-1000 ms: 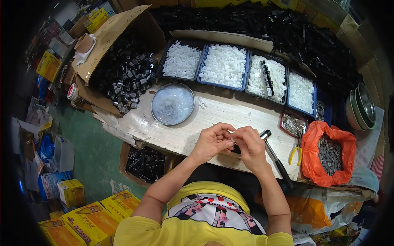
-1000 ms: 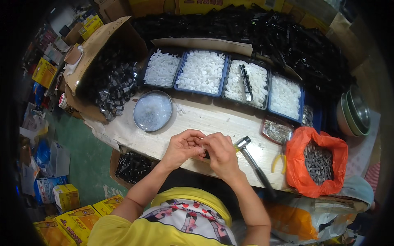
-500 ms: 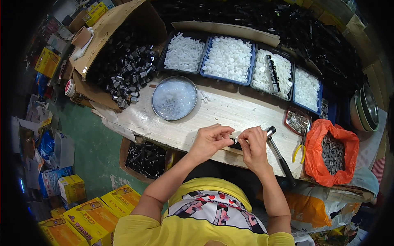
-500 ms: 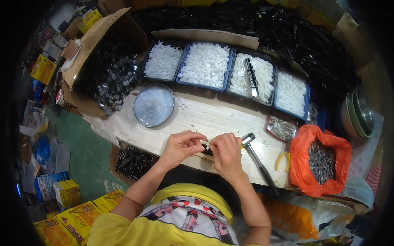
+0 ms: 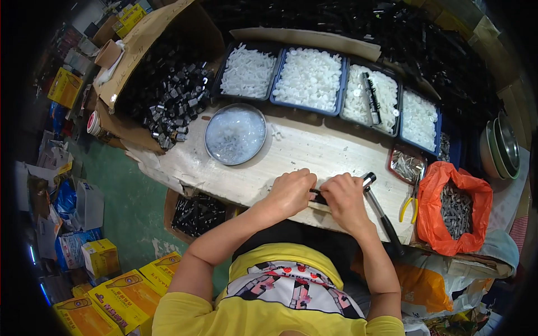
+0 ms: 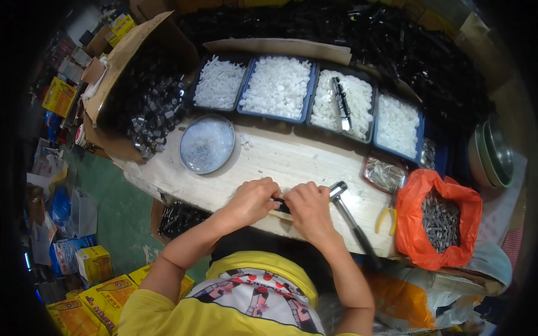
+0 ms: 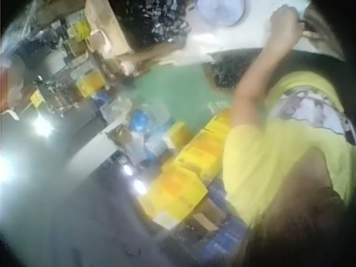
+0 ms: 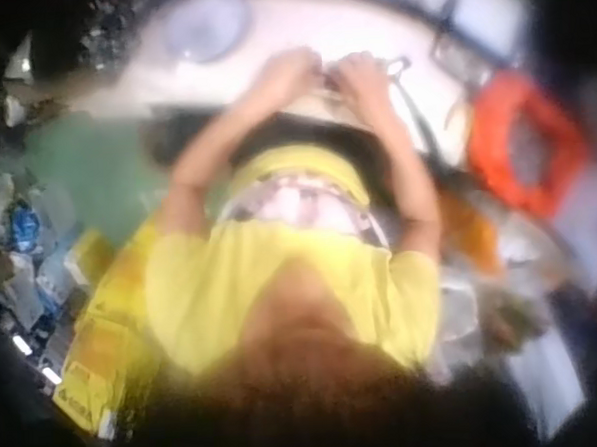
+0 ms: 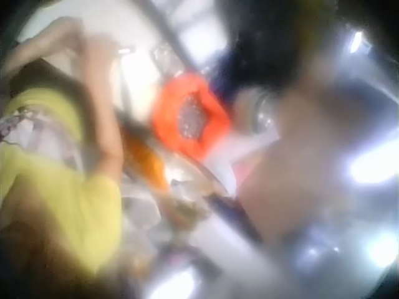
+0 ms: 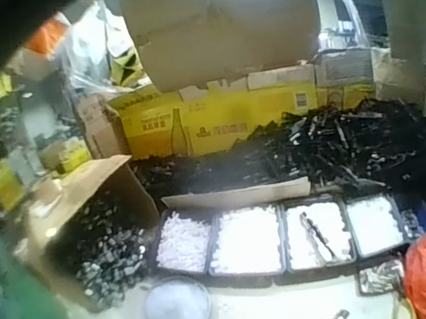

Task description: The person assembles small metal lock cylinders at a cluttered workbench. They pick up lock bodies, pins, and white plastic components, insert them into a wooden jig, and use a hammer to tap the parts into place. The person handles the components one at a time, repeatedly striking the assembly with a hammer before moving the finished unit aside.

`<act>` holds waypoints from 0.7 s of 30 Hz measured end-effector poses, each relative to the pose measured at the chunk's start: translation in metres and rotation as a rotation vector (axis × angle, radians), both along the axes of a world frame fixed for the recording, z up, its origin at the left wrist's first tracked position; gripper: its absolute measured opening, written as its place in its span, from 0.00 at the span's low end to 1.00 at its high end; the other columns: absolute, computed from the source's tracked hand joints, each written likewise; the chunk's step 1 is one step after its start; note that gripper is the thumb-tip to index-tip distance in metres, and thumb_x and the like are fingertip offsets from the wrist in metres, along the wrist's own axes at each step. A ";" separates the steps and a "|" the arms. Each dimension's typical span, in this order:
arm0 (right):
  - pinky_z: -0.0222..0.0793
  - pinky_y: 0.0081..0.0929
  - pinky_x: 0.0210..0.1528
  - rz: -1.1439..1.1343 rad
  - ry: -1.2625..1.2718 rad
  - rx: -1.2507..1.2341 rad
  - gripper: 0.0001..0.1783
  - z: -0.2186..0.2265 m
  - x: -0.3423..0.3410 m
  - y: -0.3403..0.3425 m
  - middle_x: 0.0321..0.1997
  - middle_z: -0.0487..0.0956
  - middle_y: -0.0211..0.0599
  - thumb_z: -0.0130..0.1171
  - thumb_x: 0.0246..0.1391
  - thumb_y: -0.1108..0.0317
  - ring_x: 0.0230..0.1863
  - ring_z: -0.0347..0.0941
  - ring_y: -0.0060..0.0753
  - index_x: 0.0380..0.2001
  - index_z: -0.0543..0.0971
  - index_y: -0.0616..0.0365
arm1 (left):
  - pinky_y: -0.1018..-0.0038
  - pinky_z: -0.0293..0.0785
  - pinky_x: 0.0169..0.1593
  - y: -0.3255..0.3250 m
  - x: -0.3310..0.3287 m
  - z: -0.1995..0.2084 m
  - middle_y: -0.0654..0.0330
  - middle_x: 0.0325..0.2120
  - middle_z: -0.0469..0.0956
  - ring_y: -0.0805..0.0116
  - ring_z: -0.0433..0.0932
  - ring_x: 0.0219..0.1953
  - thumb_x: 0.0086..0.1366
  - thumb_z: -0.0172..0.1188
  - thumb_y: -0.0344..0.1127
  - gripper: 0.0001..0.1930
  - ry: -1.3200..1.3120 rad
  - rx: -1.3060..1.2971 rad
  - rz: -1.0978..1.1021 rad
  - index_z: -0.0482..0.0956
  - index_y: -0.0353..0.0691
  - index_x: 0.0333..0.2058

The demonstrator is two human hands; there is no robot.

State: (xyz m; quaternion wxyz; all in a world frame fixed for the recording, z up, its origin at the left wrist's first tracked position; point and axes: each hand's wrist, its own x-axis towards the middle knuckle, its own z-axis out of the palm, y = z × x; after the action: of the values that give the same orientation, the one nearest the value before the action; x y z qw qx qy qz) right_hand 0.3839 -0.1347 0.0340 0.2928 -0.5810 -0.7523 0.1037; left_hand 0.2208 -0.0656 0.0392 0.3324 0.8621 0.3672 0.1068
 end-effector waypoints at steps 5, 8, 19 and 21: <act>0.54 0.35 0.36 -0.449 -0.142 0.192 0.07 0.005 0.088 0.005 0.27 0.72 0.32 0.59 0.40 0.74 0.33 0.68 0.36 0.27 0.74 0.53 | 0.67 0.69 0.30 0.045 0.026 0.023 0.53 0.23 0.75 0.56 0.74 0.26 0.46 0.63 0.33 0.07 0.001 -0.077 -0.209 0.76 0.37 0.24; 0.56 0.39 0.39 -0.648 -0.453 0.013 0.06 0.006 0.131 0.010 0.29 0.74 0.32 0.58 0.41 0.71 0.35 0.68 0.37 0.27 0.76 0.52 | 0.63 0.68 0.29 0.083 0.072 0.020 0.52 0.23 0.74 0.54 0.74 0.26 0.48 0.63 0.32 0.06 -0.188 0.235 0.046 0.77 0.37 0.24; 0.56 0.44 0.39 -0.710 -0.634 -0.224 0.08 -0.017 0.152 0.026 0.28 0.75 0.38 0.54 0.37 0.72 0.35 0.70 0.41 0.26 0.76 0.56 | 0.59 0.74 0.31 0.132 0.159 0.007 0.44 0.28 0.74 0.48 0.77 0.29 0.44 0.56 0.25 0.04 -0.081 0.509 0.033 0.77 0.32 0.22; 0.56 0.44 0.39 -0.690 -0.548 -0.188 0.08 -0.016 0.154 0.024 0.28 0.75 0.38 0.54 0.38 0.72 0.35 0.69 0.42 0.27 0.75 0.57 | 0.60 0.74 0.31 0.129 0.159 0.009 0.44 0.28 0.74 0.48 0.77 0.29 0.44 0.55 0.23 0.05 -0.073 0.523 0.021 0.77 0.31 0.22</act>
State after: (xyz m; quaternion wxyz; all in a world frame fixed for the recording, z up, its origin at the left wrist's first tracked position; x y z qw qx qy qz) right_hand 0.5377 -0.1111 0.0181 0.0462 -0.8281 -0.5514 -0.0897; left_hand 0.3801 0.0630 0.0482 0.1104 0.9104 0.3239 0.2325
